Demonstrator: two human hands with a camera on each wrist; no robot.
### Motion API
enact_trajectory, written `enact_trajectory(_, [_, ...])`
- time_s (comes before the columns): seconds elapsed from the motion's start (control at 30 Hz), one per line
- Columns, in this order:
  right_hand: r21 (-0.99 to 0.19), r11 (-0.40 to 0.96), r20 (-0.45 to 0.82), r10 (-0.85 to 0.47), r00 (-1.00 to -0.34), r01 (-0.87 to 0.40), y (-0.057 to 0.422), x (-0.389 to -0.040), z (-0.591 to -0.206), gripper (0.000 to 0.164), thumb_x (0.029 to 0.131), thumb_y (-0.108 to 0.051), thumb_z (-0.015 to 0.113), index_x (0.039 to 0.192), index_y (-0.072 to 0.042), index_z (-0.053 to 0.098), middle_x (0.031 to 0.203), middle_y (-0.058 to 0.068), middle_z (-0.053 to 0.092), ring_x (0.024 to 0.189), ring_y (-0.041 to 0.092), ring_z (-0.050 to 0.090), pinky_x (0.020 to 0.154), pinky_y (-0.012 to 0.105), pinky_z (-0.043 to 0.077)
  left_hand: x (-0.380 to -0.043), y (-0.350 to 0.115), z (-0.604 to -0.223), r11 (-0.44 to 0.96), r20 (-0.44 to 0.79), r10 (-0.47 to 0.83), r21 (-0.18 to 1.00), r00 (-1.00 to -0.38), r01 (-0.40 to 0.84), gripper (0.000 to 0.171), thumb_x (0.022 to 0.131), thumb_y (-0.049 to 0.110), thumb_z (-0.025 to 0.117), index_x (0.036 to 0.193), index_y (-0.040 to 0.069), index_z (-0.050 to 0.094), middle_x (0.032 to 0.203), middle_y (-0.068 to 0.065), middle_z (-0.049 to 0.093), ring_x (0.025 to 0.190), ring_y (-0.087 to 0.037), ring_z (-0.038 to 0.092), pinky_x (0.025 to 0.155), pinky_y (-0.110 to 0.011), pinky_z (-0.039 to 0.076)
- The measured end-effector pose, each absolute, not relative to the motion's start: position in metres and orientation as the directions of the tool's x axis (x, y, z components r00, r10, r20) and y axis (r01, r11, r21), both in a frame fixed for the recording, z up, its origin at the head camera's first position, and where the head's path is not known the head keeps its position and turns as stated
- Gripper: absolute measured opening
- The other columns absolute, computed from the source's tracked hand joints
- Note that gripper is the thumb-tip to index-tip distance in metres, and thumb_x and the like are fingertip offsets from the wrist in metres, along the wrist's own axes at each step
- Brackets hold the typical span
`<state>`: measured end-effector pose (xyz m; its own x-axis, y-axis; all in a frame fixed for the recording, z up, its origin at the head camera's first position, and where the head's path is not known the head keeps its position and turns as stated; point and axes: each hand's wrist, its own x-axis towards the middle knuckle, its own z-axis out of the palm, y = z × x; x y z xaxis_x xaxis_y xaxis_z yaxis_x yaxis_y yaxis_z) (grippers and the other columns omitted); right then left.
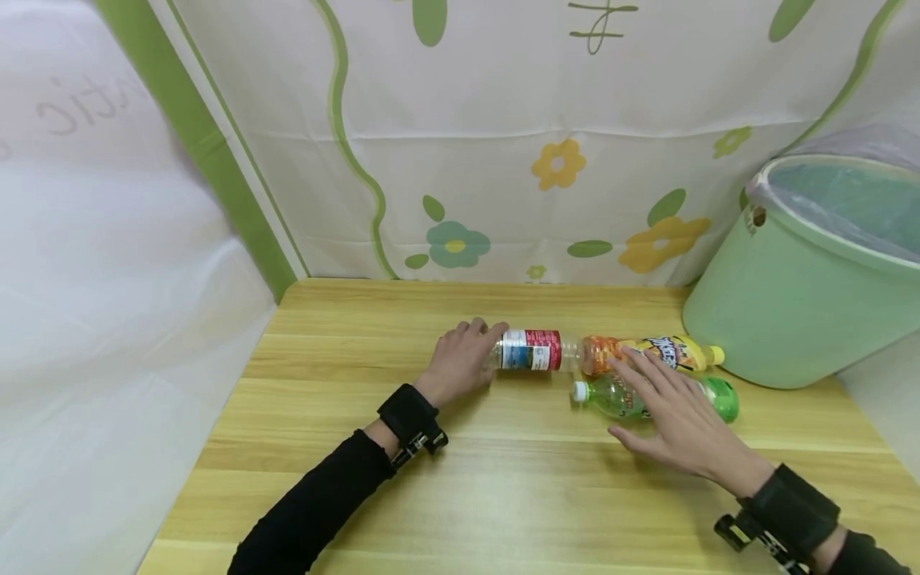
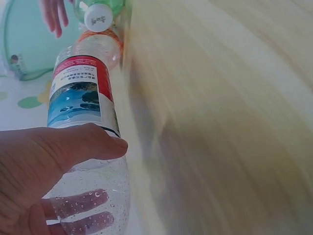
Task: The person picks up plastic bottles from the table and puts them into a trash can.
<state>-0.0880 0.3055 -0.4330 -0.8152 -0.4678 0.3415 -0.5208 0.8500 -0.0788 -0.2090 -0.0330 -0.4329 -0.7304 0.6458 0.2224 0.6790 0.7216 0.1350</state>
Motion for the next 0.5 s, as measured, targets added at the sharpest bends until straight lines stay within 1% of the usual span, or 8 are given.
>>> enact_trajectory(0.17, [-0.079, 0.848, 0.344, -0.471, -0.812, -0.525, 0.307, -0.089, -0.430, 0.099, 0.084, -0.059, 0.073, 0.159, -0.009, 0.034, 0.166, 0.012, 0.019, 0.146, 0.046, 0.024, 0.101, 0.076, 0.030, -0.208, -0.034, -0.427, 0.714, 0.262, 0.649, 0.116, -0.714, 0.691, 0.066, 0.086, 0.017, 0.081, 0.144, 0.018, 0.050, 0.116, -0.013, 0.060, 0.091, -0.029, 0.061, 0.057, -0.033, 0.052])
enact_trajectory(0.27, [-0.075, 0.846, 0.353, -0.472, -0.808, -0.527, 0.308, -0.091, -0.427, 0.099, 0.084, -0.059, 0.073, 0.159, -0.009, 0.033, 0.167, 0.012, 0.018, 0.146, 0.044, 0.023, 0.103, 0.075, 0.029, -0.207, -0.033, -0.423, 0.707, 0.282, 0.654, 0.101, -0.702, 0.700, 0.067, 0.086, 0.019, 0.082, 0.144, 0.017, 0.050, 0.115, -0.013, 0.060, 0.090, -0.028, 0.061, 0.057, -0.032, 0.051])
enact_trajectory(0.37, [-0.070, 0.848, 0.357, -0.471, -0.807, -0.526, 0.310, -0.093, -0.423, 0.100, 0.084, -0.058, 0.073, 0.160, -0.010, 0.032, 0.166, 0.012, 0.020, 0.146, 0.045, 0.023, 0.102, 0.076, 0.029, -0.204, -0.032, -0.418, 0.702, 0.300, 0.660, 0.083, -0.689, 0.708, 0.068, 0.085, 0.021, 0.084, 0.144, 0.016, 0.050, 0.115, -0.013, 0.061, 0.090, -0.029, 0.061, 0.057, -0.032, 0.052])
enact_trajectory(0.5, [-0.064, 0.846, 0.368, -0.474, -0.800, -0.530, 0.312, -0.096, -0.419, 0.101, 0.081, -0.055, 0.076, 0.161, -0.013, 0.031, 0.164, 0.017, 0.025, 0.144, 0.048, 0.027, 0.101, 0.076, 0.030, -0.200, -0.028, -0.412, 0.699, 0.302, 0.666, 0.066, -0.682, 0.712, 0.071, 0.083, 0.023, 0.087, 0.143, 0.017, 0.051, 0.116, -0.013, 0.062, 0.092, -0.030, 0.062, 0.058, -0.033, 0.054])
